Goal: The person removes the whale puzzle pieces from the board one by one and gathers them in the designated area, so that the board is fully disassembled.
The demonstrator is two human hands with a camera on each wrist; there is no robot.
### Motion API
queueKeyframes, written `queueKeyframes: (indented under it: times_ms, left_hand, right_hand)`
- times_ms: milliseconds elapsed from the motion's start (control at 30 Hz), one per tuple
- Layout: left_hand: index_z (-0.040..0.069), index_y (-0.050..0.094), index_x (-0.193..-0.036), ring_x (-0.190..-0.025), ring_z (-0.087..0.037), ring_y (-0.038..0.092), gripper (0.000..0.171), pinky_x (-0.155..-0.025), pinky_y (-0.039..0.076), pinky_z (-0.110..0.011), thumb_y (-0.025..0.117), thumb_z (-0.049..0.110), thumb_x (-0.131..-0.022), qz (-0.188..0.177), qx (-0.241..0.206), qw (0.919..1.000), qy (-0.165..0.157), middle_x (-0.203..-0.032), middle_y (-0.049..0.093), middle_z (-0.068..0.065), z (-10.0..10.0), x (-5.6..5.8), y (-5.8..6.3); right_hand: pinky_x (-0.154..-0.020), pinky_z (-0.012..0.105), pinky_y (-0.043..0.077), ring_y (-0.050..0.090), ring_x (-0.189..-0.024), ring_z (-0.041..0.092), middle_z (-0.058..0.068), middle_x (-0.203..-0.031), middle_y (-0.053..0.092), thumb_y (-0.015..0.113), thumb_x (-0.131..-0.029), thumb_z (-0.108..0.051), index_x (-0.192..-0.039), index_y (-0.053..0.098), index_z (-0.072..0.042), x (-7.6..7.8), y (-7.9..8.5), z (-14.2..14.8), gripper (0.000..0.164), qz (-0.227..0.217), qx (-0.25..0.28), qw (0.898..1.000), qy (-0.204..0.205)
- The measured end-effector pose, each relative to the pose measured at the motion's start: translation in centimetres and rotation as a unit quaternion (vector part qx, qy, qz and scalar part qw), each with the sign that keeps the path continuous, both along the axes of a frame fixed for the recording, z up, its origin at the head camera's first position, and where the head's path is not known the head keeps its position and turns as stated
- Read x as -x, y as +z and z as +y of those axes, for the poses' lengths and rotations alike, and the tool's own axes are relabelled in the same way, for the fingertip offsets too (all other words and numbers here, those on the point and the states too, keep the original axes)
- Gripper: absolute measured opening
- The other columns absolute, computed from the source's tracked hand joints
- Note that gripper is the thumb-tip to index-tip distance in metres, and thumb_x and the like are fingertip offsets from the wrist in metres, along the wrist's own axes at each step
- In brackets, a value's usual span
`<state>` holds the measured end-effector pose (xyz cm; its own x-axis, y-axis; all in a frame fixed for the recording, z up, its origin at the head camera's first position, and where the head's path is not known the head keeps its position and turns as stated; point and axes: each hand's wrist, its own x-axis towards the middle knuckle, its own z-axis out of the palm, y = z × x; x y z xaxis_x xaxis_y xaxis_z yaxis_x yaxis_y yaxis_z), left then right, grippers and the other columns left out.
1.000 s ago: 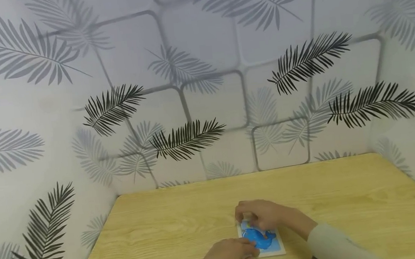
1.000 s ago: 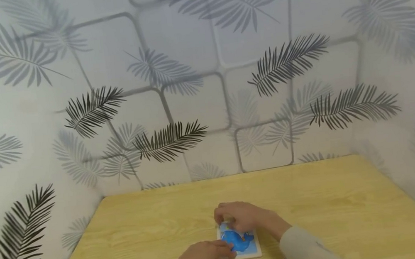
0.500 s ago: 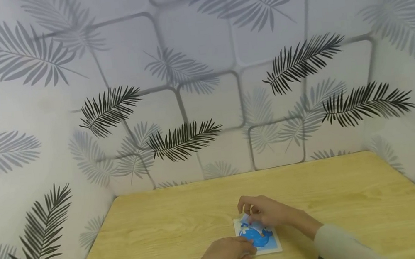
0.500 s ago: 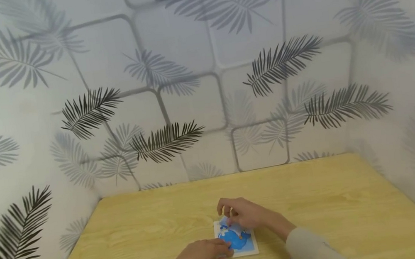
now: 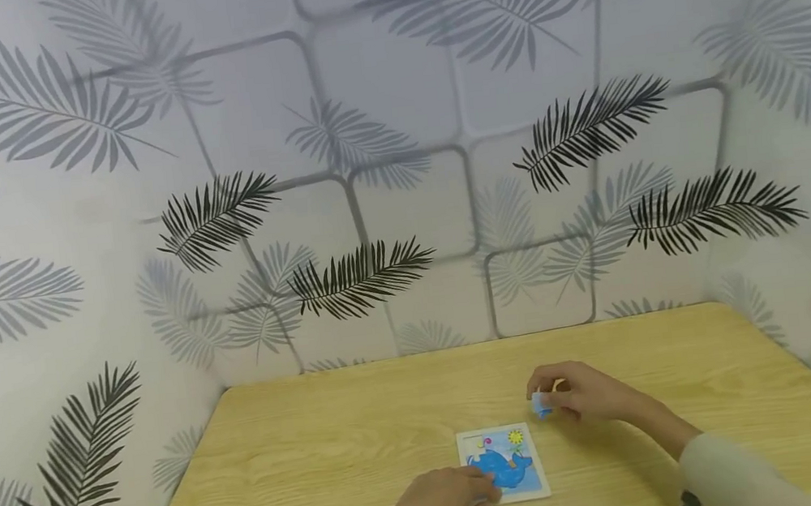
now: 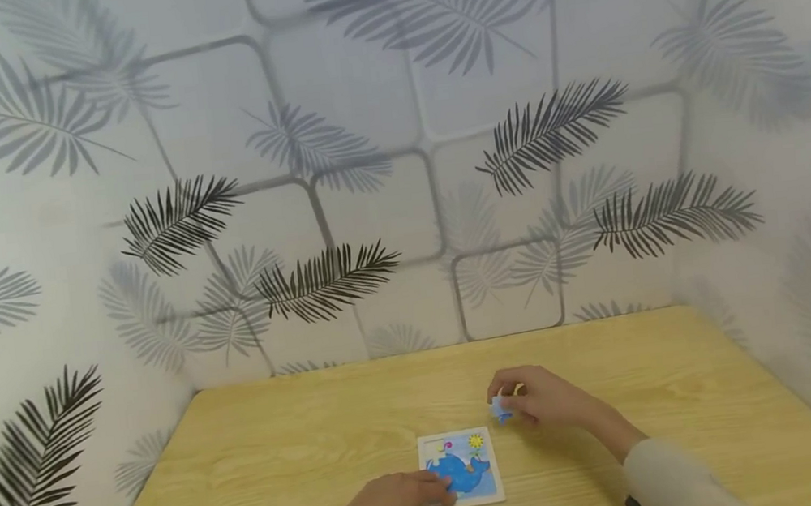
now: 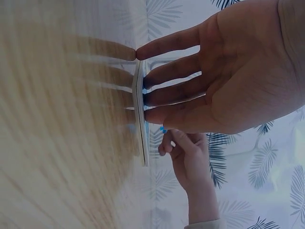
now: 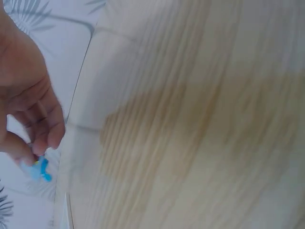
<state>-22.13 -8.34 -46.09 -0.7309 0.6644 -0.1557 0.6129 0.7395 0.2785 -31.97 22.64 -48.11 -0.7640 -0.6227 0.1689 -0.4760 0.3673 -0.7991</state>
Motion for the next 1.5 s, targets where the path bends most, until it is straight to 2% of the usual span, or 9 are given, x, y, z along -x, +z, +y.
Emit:
queueKeyframes:
  times_ms: [167,267,500,567,1000,1167,1333,1400,1500]
  left_hand:
    - [0.025,0.077,-0.124,-0.128,-0.007,0.061,0.024,-0.108,0.050,-0.032,0.064,0.029,-0.103,0.007,-0.013,0.9999,0.002,-0.133,0.068,0.014,-0.3,-0.2,-0.2]
    - [0.025,0.077,-0.124,-0.128,-0.007,0.061,0.025,-0.108,0.050,-0.031,0.064,0.029,-0.103,0.010,-0.020,0.9997,-0.001,-0.134,0.068,0.013,-0.3,-0.3,-0.3]
    - [0.027,0.076,-0.124,-0.129,-0.008,0.061,0.024,-0.109,0.050,-0.032,0.063,0.030,-0.103,0.009,-0.021,0.9997,0.002,-0.135,0.068,0.013,-0.2,-0.4,-0.3]
    - [0.027,0.076,-0.123,-0.128,-0.008,0.061,0.024,-0.108,0.050,-0.032,0.063,0.030,-0.104,0.014,-0.017,0.9998,-0.002,-0.135,0.068,0.013,-0.2,-0.4,-0.3]
    - [0.027,0.077,-0.121,-0.125,-0.008,0.063,0.023,-0.105,0.052,-0.030,0.064,0.029,-0.103,0.043,-0.024,0.9986,-0.020,-0.134,0.069,0.012,-0.5,-0.5,-0.2]
    - [0.027,0.076,-0.123,-0.126,-0.007,0.062,0.024,-0.105,0.052,-0.030,0.063,0.030,-0.104,0.034,-0.011,0.9992,-0.017,-0.135,0.068,0.013,-0.5,-0.4,0.0]
    - [0.027,0.076,-0.124,-0.128,-0.007,0.061,0.024,-0.105,0.052,-0.032,0.063,0.029,-0.104,0.033,-0.004,0.9993,-0.014,-0.137,0.067,0.013,-0.5,-0.3,-0.1]
    - [0.027,0.076,-0.124,-0.128,-0.007,0.061,0.024,-0.105,0.052,-0.032,0.064,0.029,-0.104,0.034,-0.005,0.9993,-0.015,-0.138,0.066,0.013,-0.5,-0.3,-0.1]
    - [0.028,0.075,-0.126,-0.129,-0.007,0.060,0.025,-0.105,0.052,-0.032,0.063,0.029,-0.104,0.034,-0.005,0.9992,-0.021,-0.139,0.065,0.013,-0.6,-0.2,-0.1]
  right_hand:
    - [-0.046,0.019,0.041,0.045,-0.049,0.005,0.011,-0.075,0.063,0.062,-0.103,-0.005,-0.109,0.066,-0.004,-0.4,0.0,1.6,0.007,-0.017,-0.047,0.999,-0.014]
    - [-0.048,0.022,0.046,0.051,-0.054,0.008,0.008,-0.079,0.064,0.064,-0.101,-0.003,-0.104,0.065,-0.008,-0.7,-0.2,2.0,0.006,-0.025,-0.066,0.997,-0.026]
    - [-0.065,0.025,0.045,0.048,-0.077,0.012,0.001,-0.094,0.057,0.078,-0.092,-0.010,-0.091,0.067,-0.016,-1.2,-0.5,1.8,0.012,0.078,-0.146,0.984,-0.067]
    - [-0.067,0.025,0.044,0.047,-0.080,0.012,0.001,-0.095,0.056,0.079,-0.091,-0.010,-0.089,0.067,-0.017,-1.3,-0.3,1.7,0.014,0.085,-0.156,0.982,-0.071]
    - [-0.060,0.024,0.050,0.057,-0.069,0.007,0.001,-0.096,0.069,0.074,-0.093,-0.004,-0.097,0.070,-0.011,-0.5,0.0,0.6,0.009,0.062,-0.109,0.991,-0.037]
    - [-0.052,0.022,0.050,0.055,-0.058,0.006,0.012,-0.111,0.069,0.073,-0.095,-0.005,-0.114,0.070,-0.007,-0.2,0.0,-1.9,0.019,0.004,-0.055,0.998,0.000]
    - [-0.052,0.019,0.048,0.051,-0.057,0.005,0.017,-0.125,0.064,0.073,-0.094,-0.003,-0.127,0.069,-0.008,-0.4,0.1,-4.8,0.033,-0.043,-0.042,0.997,0.047]
    - [-0.055,0.018,0.049,0.051,-0.059,0.005,0.014,-0.129,0.061,0.072,-0.094,-0.002,-0.127,0.070,-0.012,-0.5,-0.1,-5.8,0.035,-0.040,-0.054,0.996,0.062]
    - [-0.072,0.023,0.052,0.059,-0.085,0.012,0.008,-0.132,0.058,0.072,-0.094,-0.002,-0.122,0.074,-0.017,-0.5,-0.1,-6.7,0.032,-0.022,-0.078,0.994,0.067]
